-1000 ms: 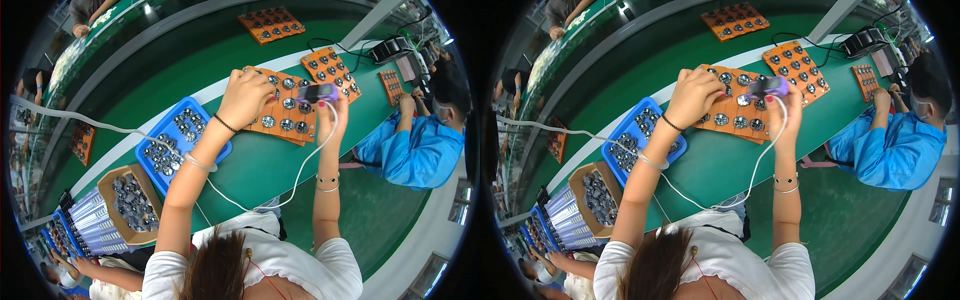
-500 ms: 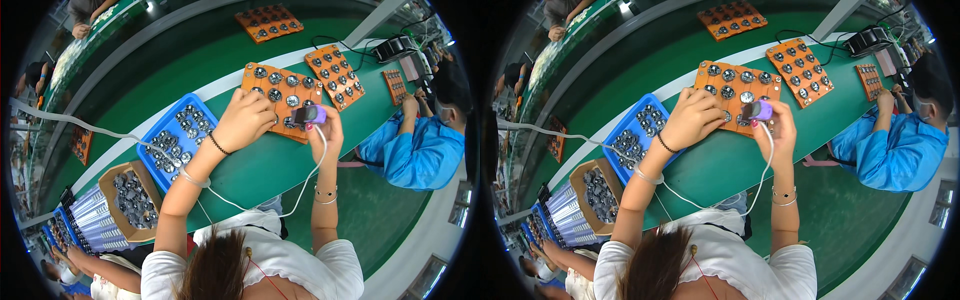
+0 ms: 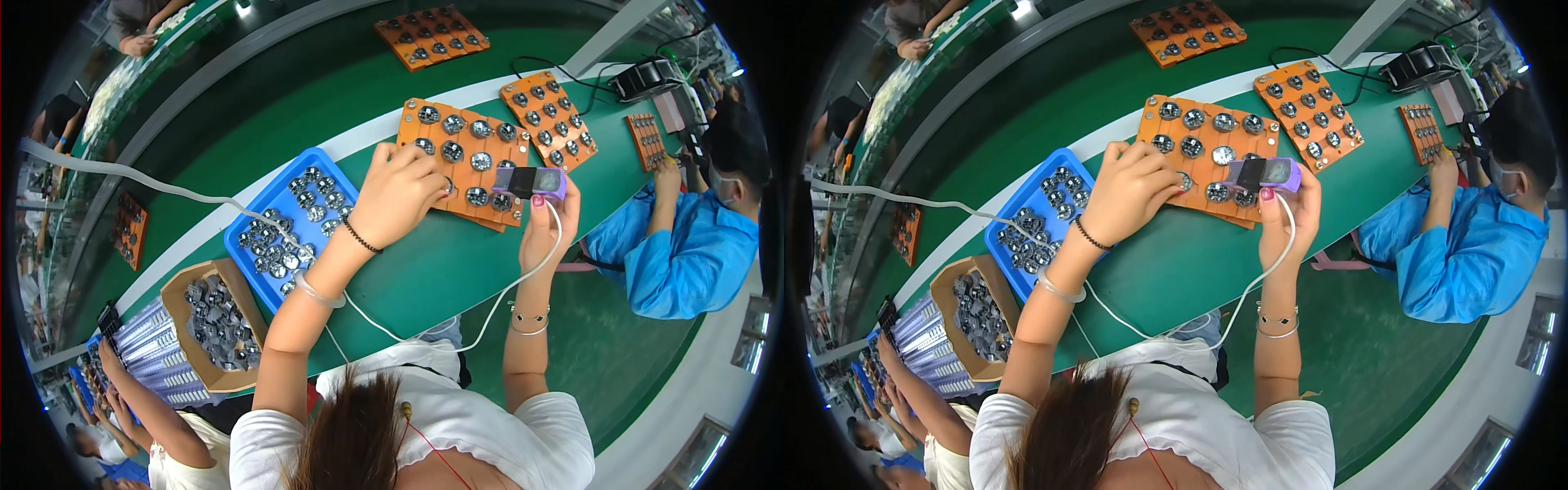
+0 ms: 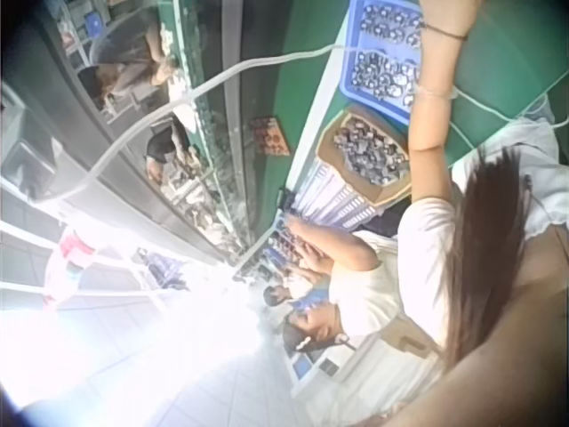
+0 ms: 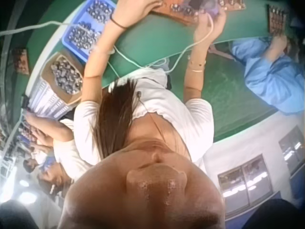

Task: Assembling or testing circular electronic components on boards at a manual assembly station.

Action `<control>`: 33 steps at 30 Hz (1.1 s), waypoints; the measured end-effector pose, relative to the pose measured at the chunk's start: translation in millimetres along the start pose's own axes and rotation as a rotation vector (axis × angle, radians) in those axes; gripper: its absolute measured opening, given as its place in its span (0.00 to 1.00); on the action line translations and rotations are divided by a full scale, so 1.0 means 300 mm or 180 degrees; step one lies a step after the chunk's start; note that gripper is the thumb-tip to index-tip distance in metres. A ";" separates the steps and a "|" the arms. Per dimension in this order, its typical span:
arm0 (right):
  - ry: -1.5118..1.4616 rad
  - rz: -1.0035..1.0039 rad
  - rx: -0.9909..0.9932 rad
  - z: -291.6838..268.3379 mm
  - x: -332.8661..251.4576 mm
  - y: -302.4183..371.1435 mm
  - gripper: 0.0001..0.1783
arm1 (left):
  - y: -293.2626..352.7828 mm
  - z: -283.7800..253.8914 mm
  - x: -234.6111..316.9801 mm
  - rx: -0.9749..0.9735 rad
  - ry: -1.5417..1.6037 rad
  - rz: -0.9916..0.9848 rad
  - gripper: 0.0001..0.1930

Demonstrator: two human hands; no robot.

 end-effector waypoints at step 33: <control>-0.0047 -0.0080 -0.0509 0.115 0.001 -0.022 0.21 | 0.025 -0.062 -0.090 -0.0120 0.0147 -0.0487 0.06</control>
Point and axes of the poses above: each hand's wrist, its own y-axis away from the middle knuckle, its own z-axis out of the palm, x = y × z, the point moved 4 cm from there along -y, towards the middle knuckle, and after that the axes turned 1 degree about x, right-handed, at the moved point
